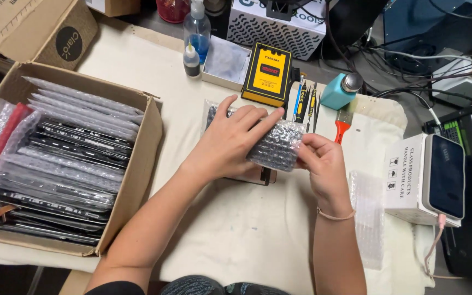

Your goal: Unpacking mobile phone screens from bubble wrap sleeves and stacking them on a workbench

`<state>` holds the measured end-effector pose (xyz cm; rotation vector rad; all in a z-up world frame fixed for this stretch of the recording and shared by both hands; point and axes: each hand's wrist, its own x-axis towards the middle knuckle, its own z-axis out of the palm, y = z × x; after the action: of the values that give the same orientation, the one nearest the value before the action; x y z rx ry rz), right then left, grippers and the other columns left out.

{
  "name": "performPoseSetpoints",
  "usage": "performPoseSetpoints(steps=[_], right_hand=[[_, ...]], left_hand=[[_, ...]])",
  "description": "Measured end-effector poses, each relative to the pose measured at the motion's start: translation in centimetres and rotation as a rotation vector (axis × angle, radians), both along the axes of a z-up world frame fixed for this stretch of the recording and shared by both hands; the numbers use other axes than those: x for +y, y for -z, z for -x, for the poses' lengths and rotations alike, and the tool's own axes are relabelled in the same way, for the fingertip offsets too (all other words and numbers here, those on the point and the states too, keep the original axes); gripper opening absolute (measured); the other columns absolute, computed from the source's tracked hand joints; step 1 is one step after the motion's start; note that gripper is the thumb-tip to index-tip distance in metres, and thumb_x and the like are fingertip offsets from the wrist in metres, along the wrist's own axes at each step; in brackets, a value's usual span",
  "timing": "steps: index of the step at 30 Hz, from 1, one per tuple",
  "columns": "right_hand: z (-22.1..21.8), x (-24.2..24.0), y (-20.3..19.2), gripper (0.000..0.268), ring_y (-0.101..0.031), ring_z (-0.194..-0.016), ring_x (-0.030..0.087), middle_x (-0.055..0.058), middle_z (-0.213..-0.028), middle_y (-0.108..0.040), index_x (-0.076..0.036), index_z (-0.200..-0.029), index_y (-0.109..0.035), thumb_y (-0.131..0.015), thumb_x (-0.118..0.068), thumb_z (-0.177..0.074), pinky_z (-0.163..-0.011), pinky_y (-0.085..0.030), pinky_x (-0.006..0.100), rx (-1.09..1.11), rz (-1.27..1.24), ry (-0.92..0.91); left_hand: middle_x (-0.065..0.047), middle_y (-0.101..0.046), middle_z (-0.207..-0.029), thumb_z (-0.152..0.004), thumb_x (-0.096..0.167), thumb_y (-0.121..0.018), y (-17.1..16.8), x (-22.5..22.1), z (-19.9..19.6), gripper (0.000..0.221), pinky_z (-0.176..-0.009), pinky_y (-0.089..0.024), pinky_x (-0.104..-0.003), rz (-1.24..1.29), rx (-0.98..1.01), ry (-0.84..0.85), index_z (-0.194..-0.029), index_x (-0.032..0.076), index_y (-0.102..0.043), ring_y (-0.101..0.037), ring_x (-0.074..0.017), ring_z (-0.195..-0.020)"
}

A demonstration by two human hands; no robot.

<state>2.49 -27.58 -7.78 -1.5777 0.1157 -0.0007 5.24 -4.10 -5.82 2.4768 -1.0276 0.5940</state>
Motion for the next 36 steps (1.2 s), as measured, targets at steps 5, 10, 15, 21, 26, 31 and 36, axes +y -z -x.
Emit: performPoseSetpoints(steps=[5, 10, 15, 21, 26, 31, 36], right_hand=[[-2.0, -4.2, 3.3, 0.014, -0.071, -0.064, 0.012, 0.007, -0.076, -0.068, 0.002, -0.106, -0.067, -0.065, -0.011, -0.102, -0.065, -0.064, 0.030, -0.026, -0.063, 0.096], [-2.4, -4.7, 2.6, 0.017, -0.073, -0.067, 0.014, 0.009, -0.080, -0.069, 0.003, -0.113, -0.065, -0.061, -0.011, -0.104, -0.065, -0.066, 0.032, -0.039, -0.132, 0.097], [-2.2, -6.1, 4.2, 0.026, -0.075, -0.079, 0.021, 0.011, -0.091, -0.071, 0.003, -0.122, -0.062, -0.066, -0.002, -0.097, -0.070, -0.066, 0.036, -0.026, -0.088, 0.038], [-2.2, -8.4, 1.9, 0.028, -0.076, -0.078, 0.017, 0.006, -0.091, -0.070, 0.001, -0.126, -0.060, -0.065, -0.003, -0.098, -0.072, -0.069, 0.035, -0.141, -0.122, 0.168], [-1.6, -5.0, -0.1, 0.026, -0.060, -0.087, 0.008, 0.004, -0.105, -0.062, -0.012, -0.121, -0.051, -0.063, -0.004, -0.099, -0.066, -0.055, 0.022, -0.297, -0.022, 0.274], [-1.4, -0.7, 1.1, 0.019, -0.066, -0.117, 0.041, 0.028, -0.118, -0.060, 0.000, -0.109, -0.040, -0.041, 0.019, -0.104, -0.122, -0.046, 0.054, -0.929, 0.423, 0.163], [-1.3, 0.6, 4.6, 0.028, -0.060, -0.126, 0.053, 0.030, -0.122, -0.067, 0.000, -0.113, -0.047, -0.044, 0.023, -0.097, -0.112, -0.049, 0.068, -1.220, 0.768, -0.046]], left_hand=[[-0.006, -0.057, -0.121, -0.045, 0.012, -0.094, 0.0, 2.0, -1.1, 0.113, -0.118, -0.030, -0.060, -0.079, -0.036, -0.086, -0.148, 0.013, -0.047, -0.055, -0.0255, -0.123], [-0.004, -0.055, -0.119, -0.040, 0.012, -0.093, 0.3, 3.1, -2.0, 0.116, -0.116, -0.029, -0.057, -0.083, -0.006, -0.118, -0.146, 0.015, -0.048, -0.055, -0.0245, -0.119], [-0.006, -0.057, -0.118, -0.039, 0.010, -0.094, -0.1, 3.6, -1.9, 0.113, -0.115, -0.031, -0.055, -0.084, 0.005, -0.126, -0.144, 0.014, -0.051, -0.057, -0.0255, -0.117], [-0.004, -0.056, -0.115, -0.048, 0.014, -0.091, 0.5, 6.0, -2.4, 0.104, -0.111, -0.034, -0.052, -0.066, 0.015, -0.310, -0.144, 0.014, -0.053, -0.059, -0.0250, -0.112], [-0.016, -0.051, -0.135, -0.081, 0.029, -0.079, -4.0, 6.4, -0.2, 0.085, -0.099, -0.046, -0.046, 0.380, 0.079, -0.260, -0.153, 0.010, -0.037, -0.054, -0.0347, -0.118], [-0.015, -0.051, -0.129, -0.094, 0.044, -0.076, -4.9, 6.3, 1.0, 0.075, -0.107, -0.045, -0.042, 0.735, 0.008, -0.260, -0.148, 0.006, -0.040, -0.054, -0.0303, -0.119], [-0.011, -0.050, -0.131, -0.099, 0.033, -0.081, -4.7, 6.7, 1.0, 0.072, -0.106, -0.053, -0.037, 1.001, -0.037, -0.230, -0.151, 0.009, -0.038, -0.053, -0.0225, -0.119]])
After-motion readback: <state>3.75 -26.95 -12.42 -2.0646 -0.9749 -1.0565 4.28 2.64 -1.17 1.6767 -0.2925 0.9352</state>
